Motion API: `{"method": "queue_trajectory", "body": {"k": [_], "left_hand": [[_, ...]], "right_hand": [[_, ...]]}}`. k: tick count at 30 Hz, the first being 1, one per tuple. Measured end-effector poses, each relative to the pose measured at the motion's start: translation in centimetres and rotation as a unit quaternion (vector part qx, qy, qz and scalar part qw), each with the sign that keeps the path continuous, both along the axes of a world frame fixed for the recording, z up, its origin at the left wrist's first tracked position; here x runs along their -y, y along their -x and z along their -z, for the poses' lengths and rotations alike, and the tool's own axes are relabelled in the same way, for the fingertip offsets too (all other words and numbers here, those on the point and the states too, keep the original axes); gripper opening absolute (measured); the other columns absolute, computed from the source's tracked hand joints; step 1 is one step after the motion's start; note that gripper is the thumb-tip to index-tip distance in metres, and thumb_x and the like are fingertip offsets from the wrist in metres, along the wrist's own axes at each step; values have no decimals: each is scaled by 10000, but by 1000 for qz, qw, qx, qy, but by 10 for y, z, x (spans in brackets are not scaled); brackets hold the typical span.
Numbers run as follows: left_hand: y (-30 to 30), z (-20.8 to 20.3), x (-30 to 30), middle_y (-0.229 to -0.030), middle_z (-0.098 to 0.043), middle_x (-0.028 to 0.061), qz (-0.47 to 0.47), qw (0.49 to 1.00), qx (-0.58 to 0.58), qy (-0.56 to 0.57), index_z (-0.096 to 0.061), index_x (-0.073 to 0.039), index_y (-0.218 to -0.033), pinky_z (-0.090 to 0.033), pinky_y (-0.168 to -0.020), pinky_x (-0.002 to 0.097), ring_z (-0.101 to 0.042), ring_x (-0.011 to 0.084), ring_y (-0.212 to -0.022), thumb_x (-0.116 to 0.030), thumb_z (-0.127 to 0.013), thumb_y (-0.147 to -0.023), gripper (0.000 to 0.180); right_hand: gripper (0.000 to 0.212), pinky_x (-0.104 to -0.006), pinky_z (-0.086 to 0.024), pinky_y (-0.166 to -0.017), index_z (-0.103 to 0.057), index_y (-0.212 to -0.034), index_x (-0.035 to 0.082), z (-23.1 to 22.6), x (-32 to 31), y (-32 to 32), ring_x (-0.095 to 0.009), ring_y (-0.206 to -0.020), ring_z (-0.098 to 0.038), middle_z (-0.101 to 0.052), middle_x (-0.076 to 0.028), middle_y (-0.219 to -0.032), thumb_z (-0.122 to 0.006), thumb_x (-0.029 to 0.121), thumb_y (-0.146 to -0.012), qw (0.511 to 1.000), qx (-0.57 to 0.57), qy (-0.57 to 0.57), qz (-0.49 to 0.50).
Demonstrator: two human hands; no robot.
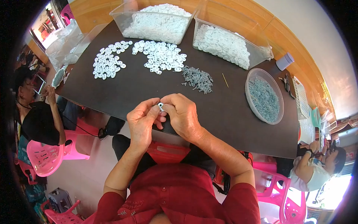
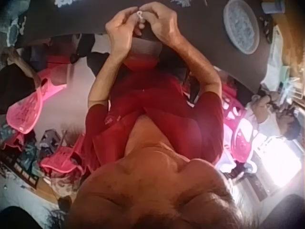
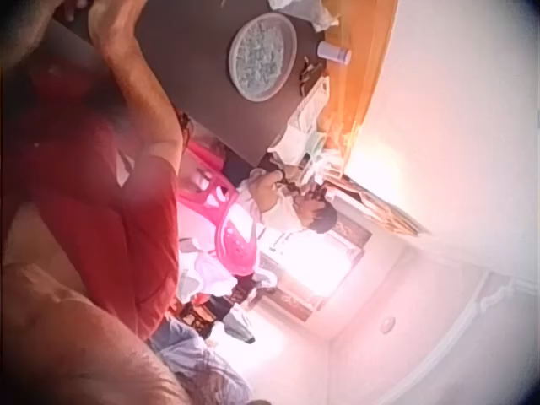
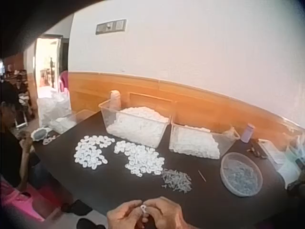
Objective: Manually assembling small white and grey plastic components into pairs at a workshop table.
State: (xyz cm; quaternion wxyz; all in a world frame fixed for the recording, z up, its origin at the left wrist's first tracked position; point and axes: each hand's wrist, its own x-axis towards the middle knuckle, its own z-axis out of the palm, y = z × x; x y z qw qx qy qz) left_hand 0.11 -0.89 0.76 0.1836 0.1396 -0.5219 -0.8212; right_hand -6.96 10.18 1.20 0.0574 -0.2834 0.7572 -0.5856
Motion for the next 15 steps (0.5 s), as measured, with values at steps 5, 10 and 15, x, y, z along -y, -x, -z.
{"method": "queue_trajectory", "body": {"k": [5, 10, 15], "left_hand": [[3, 1, 4, -758, -623, 73, 11, 1000, 2, -11, -605, 67, -978, -436, -446, 186, -571, 83, -586, -17, -546, -887, 137], [5, 4, 5, -757, -622, 87, -9, 999, -15, -26, -607, 80, -939, -435, -434, 198, -569, 99, -570, -14, -547, -883, 125], [5, 0, 6, -767, -626, 108, -22, 998, -21, -61, -601, 96, -935, -449, -448, 207, -561, 113, -554, -13, -555, -876, 132]], "right_hand": [[164, -278, -461, -589, -624, -931, 2, -7, -2, 5, -146, -661, -565, -588, -77, -722, -575, -51, -784, 974, -212, -69, -33], [200, -294, -450, -582, -622, -944, 8, -11, 0, -4, -187, -655, -549, -596, -87, -760, -644, 6, -745, 982, -175, -70, -31], [285, -317, -448, -584, -619, -924, -2, -9, 5, -1, -217, -672, -546, -613, -85, -786, -714, 21, -657, 930, -359, -83, 0]]}}
